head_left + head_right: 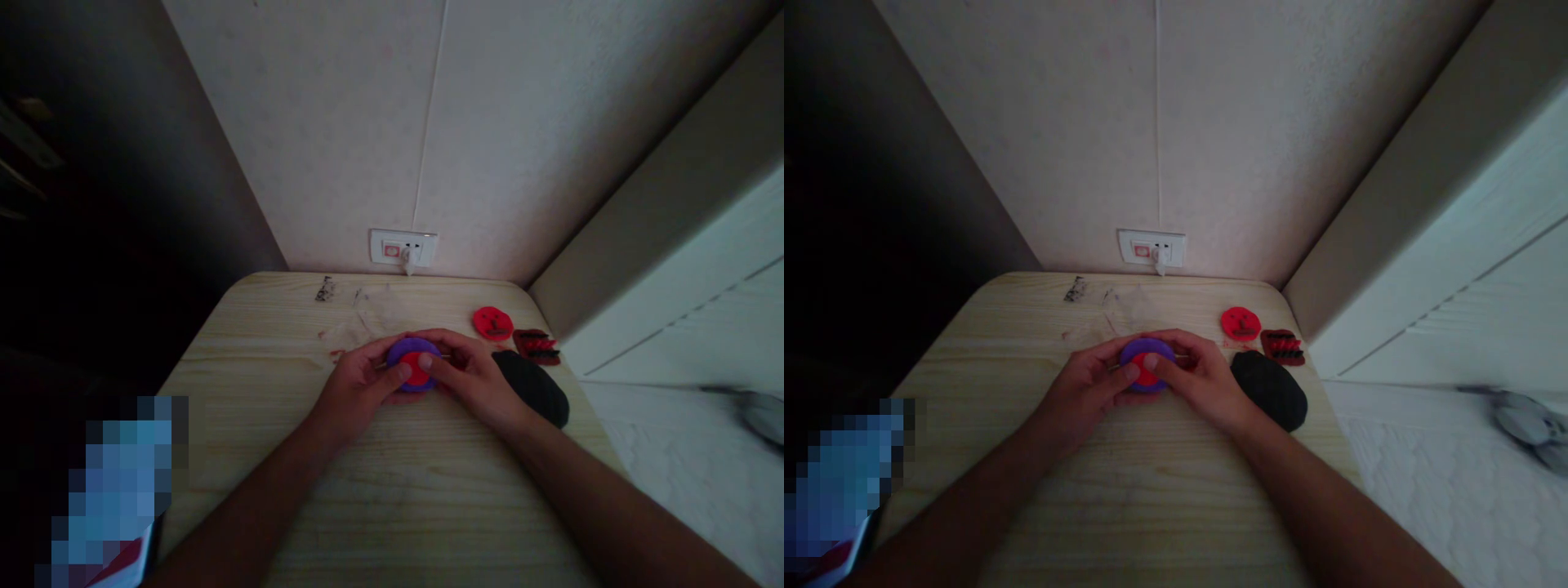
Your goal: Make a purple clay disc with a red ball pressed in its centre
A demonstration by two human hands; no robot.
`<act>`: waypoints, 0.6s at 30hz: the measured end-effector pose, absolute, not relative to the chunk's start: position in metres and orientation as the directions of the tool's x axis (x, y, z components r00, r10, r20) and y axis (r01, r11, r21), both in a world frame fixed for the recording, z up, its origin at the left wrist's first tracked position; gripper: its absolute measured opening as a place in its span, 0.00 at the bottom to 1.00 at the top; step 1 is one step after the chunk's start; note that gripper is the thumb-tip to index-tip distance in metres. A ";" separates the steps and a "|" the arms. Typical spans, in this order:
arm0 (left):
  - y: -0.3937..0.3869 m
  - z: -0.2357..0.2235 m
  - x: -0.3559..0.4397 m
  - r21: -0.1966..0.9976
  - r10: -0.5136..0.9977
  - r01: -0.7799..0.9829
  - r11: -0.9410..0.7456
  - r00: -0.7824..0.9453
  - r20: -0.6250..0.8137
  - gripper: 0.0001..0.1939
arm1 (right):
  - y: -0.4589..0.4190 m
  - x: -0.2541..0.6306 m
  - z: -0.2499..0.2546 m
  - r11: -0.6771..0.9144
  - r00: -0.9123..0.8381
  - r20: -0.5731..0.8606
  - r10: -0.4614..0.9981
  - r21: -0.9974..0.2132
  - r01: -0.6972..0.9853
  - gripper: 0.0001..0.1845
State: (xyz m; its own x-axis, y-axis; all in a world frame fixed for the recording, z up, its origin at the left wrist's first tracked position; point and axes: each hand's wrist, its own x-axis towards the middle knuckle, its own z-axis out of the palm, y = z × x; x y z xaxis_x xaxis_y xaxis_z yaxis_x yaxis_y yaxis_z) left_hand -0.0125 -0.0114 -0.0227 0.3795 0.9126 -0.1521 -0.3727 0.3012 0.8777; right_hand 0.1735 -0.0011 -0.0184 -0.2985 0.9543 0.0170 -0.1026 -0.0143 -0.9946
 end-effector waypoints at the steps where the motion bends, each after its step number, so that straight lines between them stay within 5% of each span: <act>1: -0.011 -0.023 -0.012 0.885 0.911 -0.357 0.300 0.383 -0.155 0.24 | -0.001 0.173 -0.018 -0.019 -0.295 0.013 0.956 -0.994 -0.106 0.16; 18: -0.011 -0.016 -0.011 0.844 0.942 -0.438 0.311 0.258 -0.214 0.17 | -0.003 0.171 -0.014 -0.125 -0.354 -0.062 0.933 -0.980 -0.157 0.19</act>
